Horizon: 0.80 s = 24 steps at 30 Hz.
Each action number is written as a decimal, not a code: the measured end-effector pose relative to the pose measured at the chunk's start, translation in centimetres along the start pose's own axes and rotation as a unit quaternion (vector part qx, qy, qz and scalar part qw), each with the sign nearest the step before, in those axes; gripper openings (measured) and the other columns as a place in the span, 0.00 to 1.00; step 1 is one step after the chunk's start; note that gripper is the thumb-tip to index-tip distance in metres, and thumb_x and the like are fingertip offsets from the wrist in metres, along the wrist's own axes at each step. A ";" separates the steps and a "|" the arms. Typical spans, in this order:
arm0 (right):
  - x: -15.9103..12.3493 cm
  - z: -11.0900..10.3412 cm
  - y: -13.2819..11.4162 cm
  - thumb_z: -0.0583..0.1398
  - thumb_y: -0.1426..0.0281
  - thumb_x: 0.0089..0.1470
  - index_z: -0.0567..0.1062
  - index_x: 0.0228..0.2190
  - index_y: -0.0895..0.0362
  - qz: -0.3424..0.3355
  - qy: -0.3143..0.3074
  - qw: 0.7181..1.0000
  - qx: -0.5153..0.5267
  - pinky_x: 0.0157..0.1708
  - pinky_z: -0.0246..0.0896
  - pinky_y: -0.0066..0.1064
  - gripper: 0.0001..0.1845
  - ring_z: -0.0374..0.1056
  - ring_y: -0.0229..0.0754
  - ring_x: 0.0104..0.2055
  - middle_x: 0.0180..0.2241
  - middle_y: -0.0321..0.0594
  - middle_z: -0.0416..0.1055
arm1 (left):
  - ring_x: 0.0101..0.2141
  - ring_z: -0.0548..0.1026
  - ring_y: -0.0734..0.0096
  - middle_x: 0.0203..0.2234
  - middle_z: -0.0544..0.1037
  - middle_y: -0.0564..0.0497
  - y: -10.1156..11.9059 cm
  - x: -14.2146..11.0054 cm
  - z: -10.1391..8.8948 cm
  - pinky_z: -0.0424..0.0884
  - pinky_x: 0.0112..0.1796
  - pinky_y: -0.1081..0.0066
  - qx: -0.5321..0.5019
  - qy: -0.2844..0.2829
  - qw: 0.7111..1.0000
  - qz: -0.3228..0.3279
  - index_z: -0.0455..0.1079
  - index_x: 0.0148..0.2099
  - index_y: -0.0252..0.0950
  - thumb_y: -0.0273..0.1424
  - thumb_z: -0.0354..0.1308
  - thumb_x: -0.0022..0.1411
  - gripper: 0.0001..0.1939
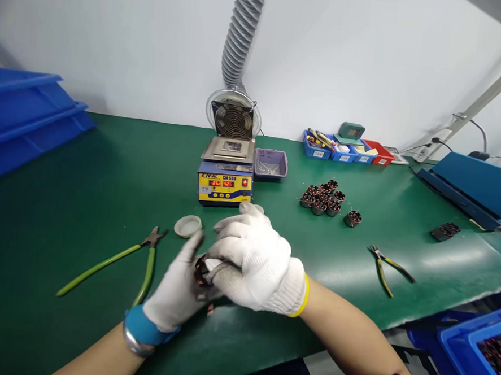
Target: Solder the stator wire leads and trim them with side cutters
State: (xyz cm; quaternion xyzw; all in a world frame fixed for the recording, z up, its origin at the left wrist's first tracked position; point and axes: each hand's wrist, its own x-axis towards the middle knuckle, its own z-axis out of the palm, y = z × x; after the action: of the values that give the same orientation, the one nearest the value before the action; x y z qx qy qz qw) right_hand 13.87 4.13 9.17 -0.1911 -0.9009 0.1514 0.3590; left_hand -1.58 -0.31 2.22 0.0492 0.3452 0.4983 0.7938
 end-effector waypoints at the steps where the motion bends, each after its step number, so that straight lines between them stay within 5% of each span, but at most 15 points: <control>1: 0.0 0.0 0.1 0.57 0.73 0.53 0.72 0.30 0.56 -0.002 -0.002 1.000 -0.018 0.60 0.53 0.50 0.03 0.70 0.47 0.47 0.31 0.41 0.73 | 0.09 0.55 0.80 0.12 0.64 0.56 -0.2 0.0 0.1 0.49 0.09 0.78 0.017 -0.028 0.999 -0.027 0.67 0.24 0.34 0.44 0.54 0.61 0.20; 4: 0.0 -0.1 0.4 0.57 0.73 0.52 0.72 0.30 0.56 0.012 0.006 0.997 -0.071 0.61 0.51 0.52 0.04 0.70 0.48 0.46 0.29 0.41 0.73 | 0.17 0.68 0.76 0.21 0.74 0.52 0.1 -0.1 0.2 0.65 0.16 0.76 0.030 -0.087 0.996 -0.019 0.70 0.32 0.36 0.39 0.57 0.59 0.12; 6: 0.2 -0.2 0.3 0.57 0.73 0.52 0.72 0.29 0.56 0.016 0.012 0.996 -0.083 0.61 0.50 0.52 0.03 0.71 0.48 0.46 0.29 0.40 0.72 | 0.30 0.76 0.73 0.29 0.77 0.52 0.9 0.1 0.0 0.75 0.31 0.74 -0.008 -0.061 0.996 0.066 0.70 0.31 0.37 0.33 0.58 0.56 0.05; 8: 0.6 -0.4 0.0 0.57 0.73 0.52 0.72 0.30 0.55 0.008 0.012 0.997 -0.075 0.62 0.49 0.52 0.03 0.71 0.48 0.46 0.29 0.39 0.72 | 0.36 0.76 0.73 0.23 0.74 0.55 1.5 0.4 -0.4 0.75 0.41 0.73 -0.036 -0.026 0.989 0.143 0.65 0.24 0.38 0.31 0.59 0.55 0.09; 10: 1.0 -0.4 -0.3 0.57 0.73 0.52 0.72 0.30 0.54 0.001 0.005 0.998 -0.059 0.62 0.49 0.50 0.04 0.71 0.47 0.46 0.28 0.38 0.72 | 0.34 0.76 0.70 0.19 0.70 0.54 1.7 0.7 -0.7 0.76 0.40 0.69 -0.026 -0.014 0.987 0.158 0.63 0.21 0.38 0.34 0.59 0.57 0.14; 15: 0.7 -0.1 0.2 0.58 0.74 0.51 0.72 0.29 0.55 0.021 0.017 0.999 -0.026 0.61 0.52 0.50 0.04 0.70 0.47 0.46 0.28 0.39 0.72 | 0.25 0.75 0.65 0.25 0.75 0.49 0.4 0.3 -0.6 0.73 0.24 0.66 0.076 -0.110 0.991 0.016 0.72 0.35 0.36 0.49 0.56 0.59 0.20; 18: -0.1 0.7 0.9 0.58 0.74 0.49 0.73 0.28 0.54 0.067 0.053 0.996 0.030 0.60 0.53 0.50 0.04 0.70 0.47 0.46 0.29 0.38 0.72 | 0.27 0.76 0.65 0.31 0.78 0.48 -0.1 -0.3 -0.4 0.74 0.28 0.66 0.167 -0.085 0.975 0.121 0.72 0.45 0.37 0.48 0.61 0.56 0.22; 20: -0.8 1.8 1.4 0.58 0.73 0.49 0.72 0.26 0.54 0.140 0.091 0.980 0.110 0.57 0.57 0.47 0.03 0.70 0.47 0.45 0.29 0.38 0.72 | 0.36 0.77 0.61 0.39 0.78 0.46 -0.3 -0.4 -0.5 0.75 0.38 0.62 0.281 0.012 0.917 0.283 0.71 0.48 0.37 0.42 0.67 0.51 0.24; 22: -1.3 3.2 2.1 0.60 0.71 0.48 0.72 0.23 0.55 0.260 0.128 0.929 0.229 0.49 0.65 0.41 0.03 0.71 0.46 0.41 0.28 0.38 0.72 | 0.44 0.76 0.57 0.44 0.77 0.45 -0.4 -0.3 -0.9 0.71 0.48 0.60 0.416 0.095 0.792 0.438 0.71 0.48 0.38 0.36 0.71 0.47 0.25; 24: -1.8 4.1 3.1 0.61 0.68 0.47 0.72 0.23 0.56 0.371 0.164 0.852 0.332 0.41 0.68 0.37 0.05 0.71 0.45 0.38 0.28 0.38 0.72 | 0.47 0.75 0.55 0.46 0.76 0.44 -0.5 0.0 -1.5 0.69 0.51 0.59 0.523 0.118 0.648 0.541 0.71 0.50 0.40 0.32 0.72 0.46 0.28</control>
State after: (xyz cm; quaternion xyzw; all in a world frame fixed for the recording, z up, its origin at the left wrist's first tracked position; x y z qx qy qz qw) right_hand 12.94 5.51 3.93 -0.4026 -0.5871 0.5302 0.4606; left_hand -2.12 -0.97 0.87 0.5749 0.5514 0.5775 0.1790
